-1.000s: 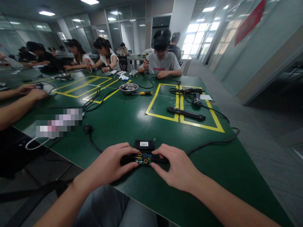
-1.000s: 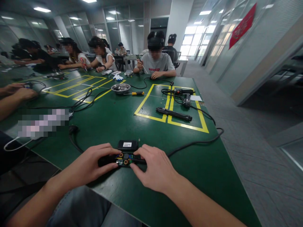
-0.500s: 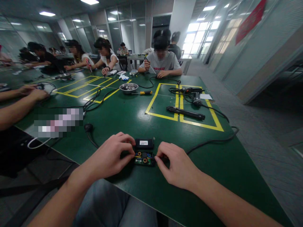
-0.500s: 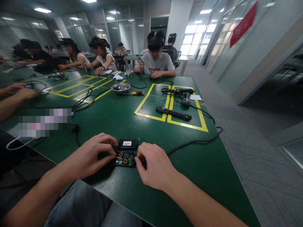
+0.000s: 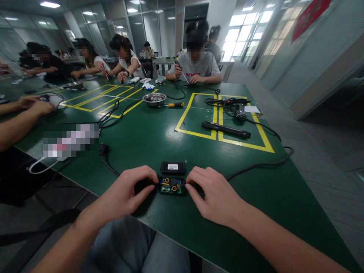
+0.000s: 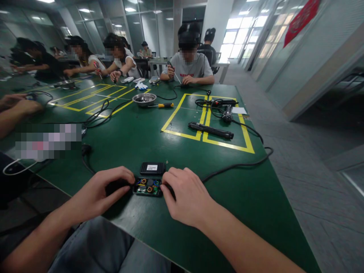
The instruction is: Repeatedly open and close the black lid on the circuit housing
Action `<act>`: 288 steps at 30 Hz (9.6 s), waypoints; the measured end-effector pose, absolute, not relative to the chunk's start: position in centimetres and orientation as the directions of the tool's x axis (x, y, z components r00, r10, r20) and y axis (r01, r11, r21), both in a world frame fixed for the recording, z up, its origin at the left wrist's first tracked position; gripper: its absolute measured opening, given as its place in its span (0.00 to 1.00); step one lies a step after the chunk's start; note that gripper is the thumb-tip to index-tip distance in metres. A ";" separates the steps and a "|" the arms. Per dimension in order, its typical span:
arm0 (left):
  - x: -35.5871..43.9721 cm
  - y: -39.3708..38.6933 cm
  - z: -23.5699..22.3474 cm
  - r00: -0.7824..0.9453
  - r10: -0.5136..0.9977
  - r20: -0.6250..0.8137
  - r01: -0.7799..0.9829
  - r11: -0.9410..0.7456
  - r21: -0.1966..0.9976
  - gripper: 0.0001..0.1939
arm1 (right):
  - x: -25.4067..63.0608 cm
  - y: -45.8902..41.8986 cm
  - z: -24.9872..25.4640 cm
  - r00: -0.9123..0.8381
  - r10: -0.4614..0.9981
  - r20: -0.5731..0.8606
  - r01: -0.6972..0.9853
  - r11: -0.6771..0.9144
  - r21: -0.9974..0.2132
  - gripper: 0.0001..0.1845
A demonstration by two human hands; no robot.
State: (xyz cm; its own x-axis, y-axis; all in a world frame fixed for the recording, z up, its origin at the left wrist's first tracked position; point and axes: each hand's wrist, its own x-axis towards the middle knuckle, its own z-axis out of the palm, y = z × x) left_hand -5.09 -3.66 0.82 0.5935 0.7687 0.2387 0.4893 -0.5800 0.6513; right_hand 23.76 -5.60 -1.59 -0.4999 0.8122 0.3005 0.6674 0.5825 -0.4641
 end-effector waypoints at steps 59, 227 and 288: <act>-1.7 -3.1 -0.9 0.722 0.565 0.400 0.404 -0.813 0.419 0.13 | 23.6 -5.6 -1.6 -0.491 0.798 0.349 0.623 0.602 -0.500 0.18; -0.6 -4.7 -0.1 0.708 0.585 0.394 0.474 -0.809 0.349 0.15 | 24.2 -5.7 -0.5 -0.484 0.834 0.264 0.620 0.540 -0.569 0.14; -0.8 -4.7 -0.4 0.691 0.593 0.413 0.481 -0.804 0.350 0.17 | 24.0 -5.2 -1.0 -0.530 0.802 0.275 0.643 0.592 -0.485 0.14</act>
State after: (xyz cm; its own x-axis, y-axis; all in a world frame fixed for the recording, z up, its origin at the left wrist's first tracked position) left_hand -0.76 -4.70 -0.37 0.6908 0.5934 0.4132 0.4809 -0.8038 0.3502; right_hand 24.04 -5.24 -0.96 -0.5305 0.8017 0.2755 0.6431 0.5923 -0.4854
